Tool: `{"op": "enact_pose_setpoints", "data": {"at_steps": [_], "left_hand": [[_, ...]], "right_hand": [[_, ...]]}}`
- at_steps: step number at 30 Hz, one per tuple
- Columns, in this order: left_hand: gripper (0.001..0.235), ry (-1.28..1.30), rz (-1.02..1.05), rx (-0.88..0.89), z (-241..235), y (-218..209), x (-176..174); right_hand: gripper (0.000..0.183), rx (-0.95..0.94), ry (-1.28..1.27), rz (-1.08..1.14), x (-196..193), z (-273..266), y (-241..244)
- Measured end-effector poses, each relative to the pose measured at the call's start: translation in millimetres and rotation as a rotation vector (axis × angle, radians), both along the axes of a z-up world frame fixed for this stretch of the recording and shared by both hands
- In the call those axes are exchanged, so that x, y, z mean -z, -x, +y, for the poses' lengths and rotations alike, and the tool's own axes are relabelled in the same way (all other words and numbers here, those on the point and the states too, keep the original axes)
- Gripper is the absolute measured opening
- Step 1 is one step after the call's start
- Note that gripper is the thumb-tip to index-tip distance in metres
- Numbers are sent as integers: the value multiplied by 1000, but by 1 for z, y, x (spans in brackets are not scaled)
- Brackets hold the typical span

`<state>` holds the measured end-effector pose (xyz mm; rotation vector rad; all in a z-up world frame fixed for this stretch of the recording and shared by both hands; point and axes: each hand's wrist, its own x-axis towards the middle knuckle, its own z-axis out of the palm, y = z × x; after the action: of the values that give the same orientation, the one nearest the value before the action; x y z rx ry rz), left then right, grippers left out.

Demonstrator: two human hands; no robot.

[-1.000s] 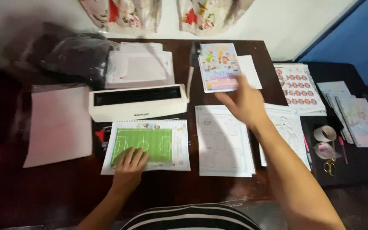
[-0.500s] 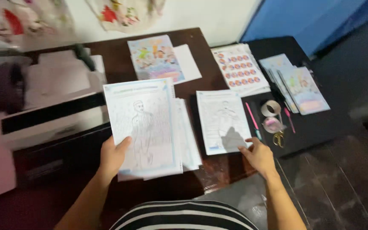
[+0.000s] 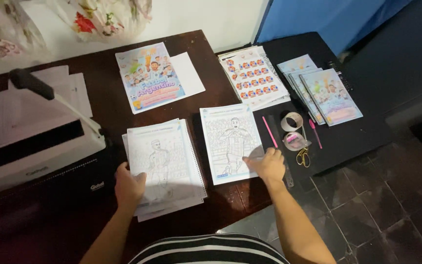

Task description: The person arranges a stack of printed papers and a cover sheet on a table, then places them into a binding machine. They feed the papers through the machine and then manually attach a spiral binding coil to the punched holes, securing the document.

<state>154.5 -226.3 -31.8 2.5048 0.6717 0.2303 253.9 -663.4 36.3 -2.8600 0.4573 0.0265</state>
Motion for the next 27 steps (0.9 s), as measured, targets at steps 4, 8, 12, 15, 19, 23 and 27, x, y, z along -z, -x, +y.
{"op": "enact_pose_setpoints", "data": {"at_steps": [4, 8, 12, 15, 19, 23, 27], "left_hand": [[82, -413, -297, 254, -47, -4, -29], [72, 397, 175, 535, -134, -32, -40], [75, 474, 448, 631, -184, -61, -30], [69, 231, 430, 767, -196, -64, -59], [56, 84, 307, 797, -195, -58, -58], [62, 2, 282, 853, -192, -64, -28], [80, 87, 439, 858, -188, -70, -86]], "right_hand": [[106, 9, 9, 129, 12, 0, -5], [106, -18, 25, 124, 17, -6, -7], [99, -9, -22, 148, 10, -6, -15], [84, 53, -87, 158, 22, -14, -22], [53, 91, -246, 27, 71, -52, -30], [40, 95, -281, -105, 79, -79, -35], [22, 33, -810, -287, 52, -88, -26]]}}
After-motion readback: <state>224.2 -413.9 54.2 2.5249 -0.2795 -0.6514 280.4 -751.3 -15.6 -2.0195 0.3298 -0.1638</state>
